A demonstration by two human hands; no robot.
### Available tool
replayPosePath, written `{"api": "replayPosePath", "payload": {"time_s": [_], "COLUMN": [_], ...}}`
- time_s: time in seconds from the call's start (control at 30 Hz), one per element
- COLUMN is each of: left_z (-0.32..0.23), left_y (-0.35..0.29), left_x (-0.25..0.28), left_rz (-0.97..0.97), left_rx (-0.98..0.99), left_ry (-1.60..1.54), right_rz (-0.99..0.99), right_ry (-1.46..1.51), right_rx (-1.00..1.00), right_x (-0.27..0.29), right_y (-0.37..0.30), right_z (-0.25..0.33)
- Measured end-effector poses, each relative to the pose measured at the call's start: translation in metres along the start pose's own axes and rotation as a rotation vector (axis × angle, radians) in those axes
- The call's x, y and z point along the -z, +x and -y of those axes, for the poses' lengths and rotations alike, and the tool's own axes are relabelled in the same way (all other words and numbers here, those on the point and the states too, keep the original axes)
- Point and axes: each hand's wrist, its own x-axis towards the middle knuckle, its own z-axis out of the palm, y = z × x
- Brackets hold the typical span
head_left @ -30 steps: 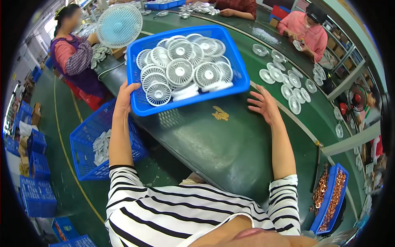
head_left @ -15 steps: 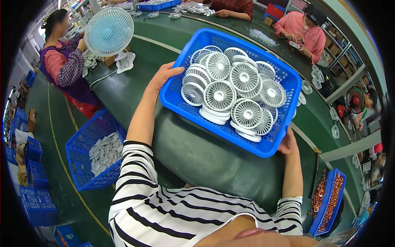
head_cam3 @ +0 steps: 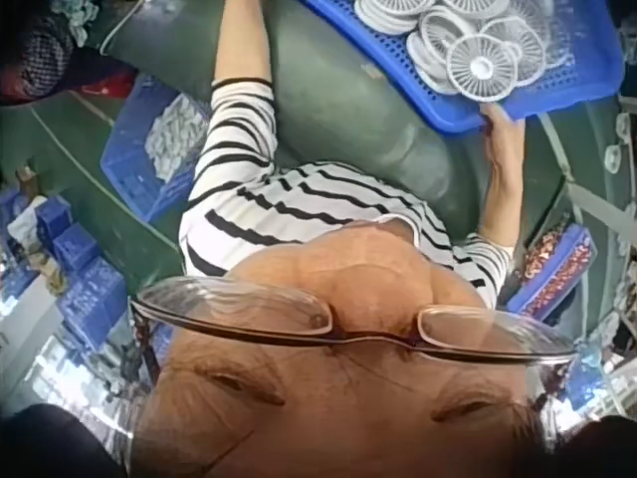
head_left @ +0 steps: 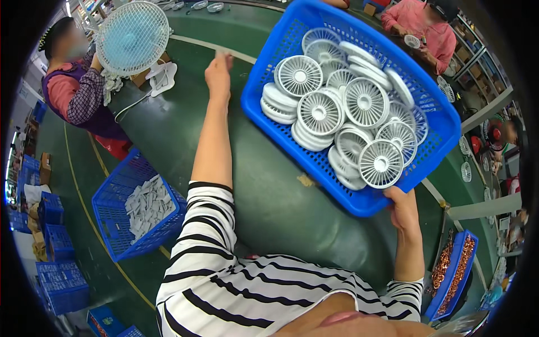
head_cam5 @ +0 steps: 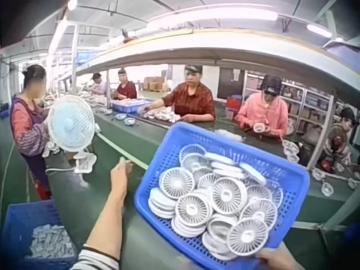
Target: Assembling small electronic components by placing a central hub into a fan-shaped plastic cover and securing it with a mallet on an assembly line.
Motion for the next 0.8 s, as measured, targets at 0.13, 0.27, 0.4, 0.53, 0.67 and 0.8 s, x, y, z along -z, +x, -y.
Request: {"api": "replayPosePath", "payload": {"time_s": [0.13, 0.27, 0.4, 0.53, 0.67, 0.8], "left_z": [0.018, 0.014, 0.005, 0.005, 0.007, 0.009], "left_y": [0.014, 0.008, 0.006, 0.008, 0.013, 0.026], "left_x": [0.034, 0.044, 0.047, 0.049, 0.055, 0.062], "left_rz": [-0.330, -0.255, -0.230, -0.190, -0.190, -0.210], "left_rx": [0.064, 0.124, 0.063, 0.056, 0.028, 0.042], "left_ry": [0.044, -0.084, -0.136, -0.141, -0.164, 0.084], "right_rz": [-0.188, -0.215, -0.294, -0.336, -0.303, -0.244], "right_ry": [-0.042, -0.152, -0.176, -0.148, -0.201, -0.254], "right_rx": [0.261, 0.332, 0.491, 0.541, 0.655, 0.741], "right_x": [-0.020, -0.032, -0.052, -0.070, -0.090, -0.122], "right_y": [0.011, 0.023, 0.033, 0.042, 0.063, 0.078], "right_z": [-0.013, -0.017, -0.014, -0.018, -0.019, -0.010]}}
